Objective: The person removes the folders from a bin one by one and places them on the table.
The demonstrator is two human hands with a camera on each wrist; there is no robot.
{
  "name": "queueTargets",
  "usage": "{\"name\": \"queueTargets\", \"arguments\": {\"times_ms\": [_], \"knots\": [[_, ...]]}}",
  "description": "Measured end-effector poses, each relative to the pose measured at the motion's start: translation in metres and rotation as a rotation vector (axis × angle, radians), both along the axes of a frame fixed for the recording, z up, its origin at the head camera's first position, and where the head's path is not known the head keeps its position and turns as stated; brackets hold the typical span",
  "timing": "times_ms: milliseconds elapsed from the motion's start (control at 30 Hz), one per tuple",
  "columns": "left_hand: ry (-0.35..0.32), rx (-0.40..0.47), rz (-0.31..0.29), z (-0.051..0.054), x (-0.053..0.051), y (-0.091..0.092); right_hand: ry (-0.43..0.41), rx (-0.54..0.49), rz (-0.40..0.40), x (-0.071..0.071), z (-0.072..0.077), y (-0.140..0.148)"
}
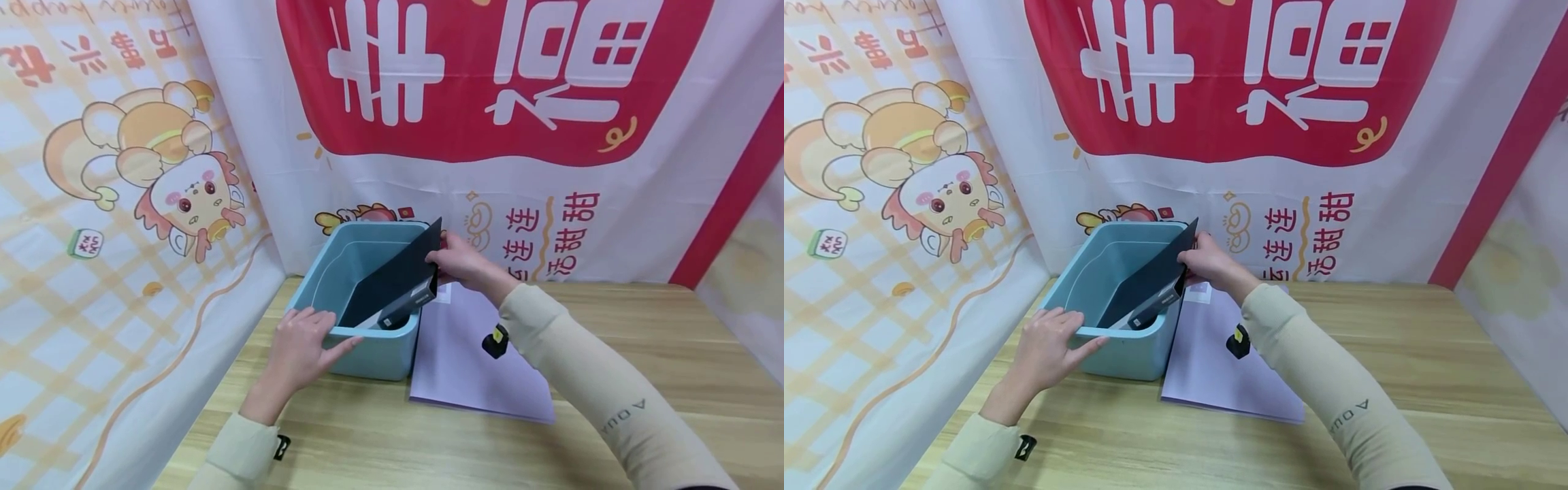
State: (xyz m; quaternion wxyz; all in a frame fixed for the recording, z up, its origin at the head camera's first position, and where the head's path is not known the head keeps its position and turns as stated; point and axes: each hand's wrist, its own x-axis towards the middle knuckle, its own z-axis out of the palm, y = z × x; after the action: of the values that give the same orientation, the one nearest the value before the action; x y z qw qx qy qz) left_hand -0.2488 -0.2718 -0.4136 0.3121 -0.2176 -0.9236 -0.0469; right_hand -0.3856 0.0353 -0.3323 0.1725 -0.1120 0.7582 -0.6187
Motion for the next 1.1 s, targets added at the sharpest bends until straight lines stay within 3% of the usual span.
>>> {"name": "queueTargets", "arguments": {"times_ms": [267, 1100], "knots": [[0.004, -0.004, 0.0, -0.001, 0.0, 0.001, -0.018, 0.002, -0.019, 0.006, 0.003, -0.001], [0.0, 0.0, 0.012, 0.0, -0.001, 0.0, 0.05, 0.002, -0.04, 0.019, 0.01, -0.003]]}}
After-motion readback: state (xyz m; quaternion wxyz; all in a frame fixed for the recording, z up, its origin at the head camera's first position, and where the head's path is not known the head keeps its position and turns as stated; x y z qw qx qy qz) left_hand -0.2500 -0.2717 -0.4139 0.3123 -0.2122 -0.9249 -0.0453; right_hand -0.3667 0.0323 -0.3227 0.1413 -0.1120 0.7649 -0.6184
